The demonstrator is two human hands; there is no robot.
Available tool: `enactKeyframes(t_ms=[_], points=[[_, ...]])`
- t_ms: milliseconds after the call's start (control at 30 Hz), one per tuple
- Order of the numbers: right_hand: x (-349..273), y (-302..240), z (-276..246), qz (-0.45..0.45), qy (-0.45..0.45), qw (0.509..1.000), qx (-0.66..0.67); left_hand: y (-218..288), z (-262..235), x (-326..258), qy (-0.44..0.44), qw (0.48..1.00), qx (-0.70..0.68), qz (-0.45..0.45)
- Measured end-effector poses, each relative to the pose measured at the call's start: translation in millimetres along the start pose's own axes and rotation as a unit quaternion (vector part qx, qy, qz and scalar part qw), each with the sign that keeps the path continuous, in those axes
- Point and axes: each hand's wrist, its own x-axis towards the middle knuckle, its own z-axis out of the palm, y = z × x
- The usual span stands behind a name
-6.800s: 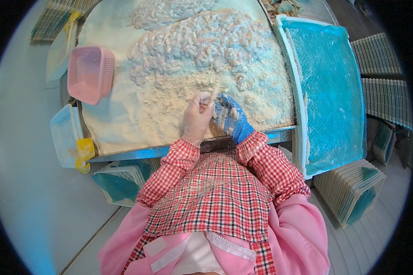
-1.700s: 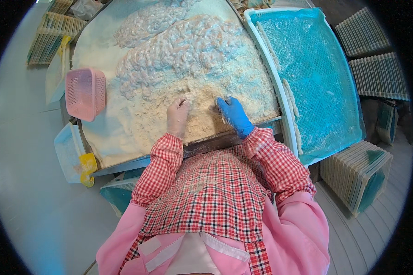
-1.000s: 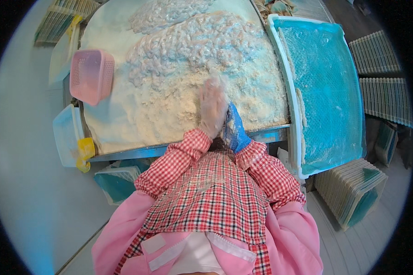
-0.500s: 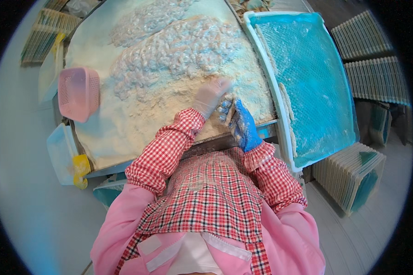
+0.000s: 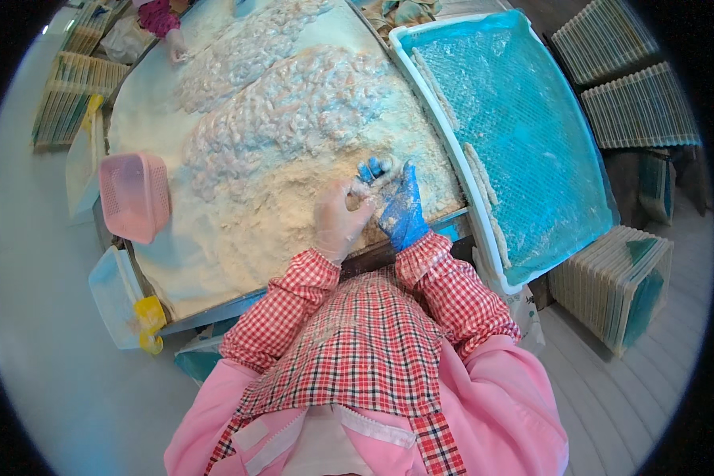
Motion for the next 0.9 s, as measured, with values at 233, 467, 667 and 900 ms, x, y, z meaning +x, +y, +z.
enactKeyframes(t_ms=[233, 467, 667, 900], points=[[-27, 64, 6, -0.119, 0.033, 0.920, -0.373, 8, 26, -16, 0.111, 0.979, -0.039, 0.167], [-31, 61, 39, 0.000, 0.178, 0.948, -0.262, -16, 29, 3, 0.023, 0.985, -0.101, 0.139], [-31, 52, 20, -0.042, 0.148, 0.979, -0.136, -37, 24, 12, 0.008, 0.955, 0.235, 0.182], [-8, 19, 16, 0.089, 0.253, 0.910, -0.315, -81, -4, -8, -0.108, 0.981, 0.142, -0.075]])
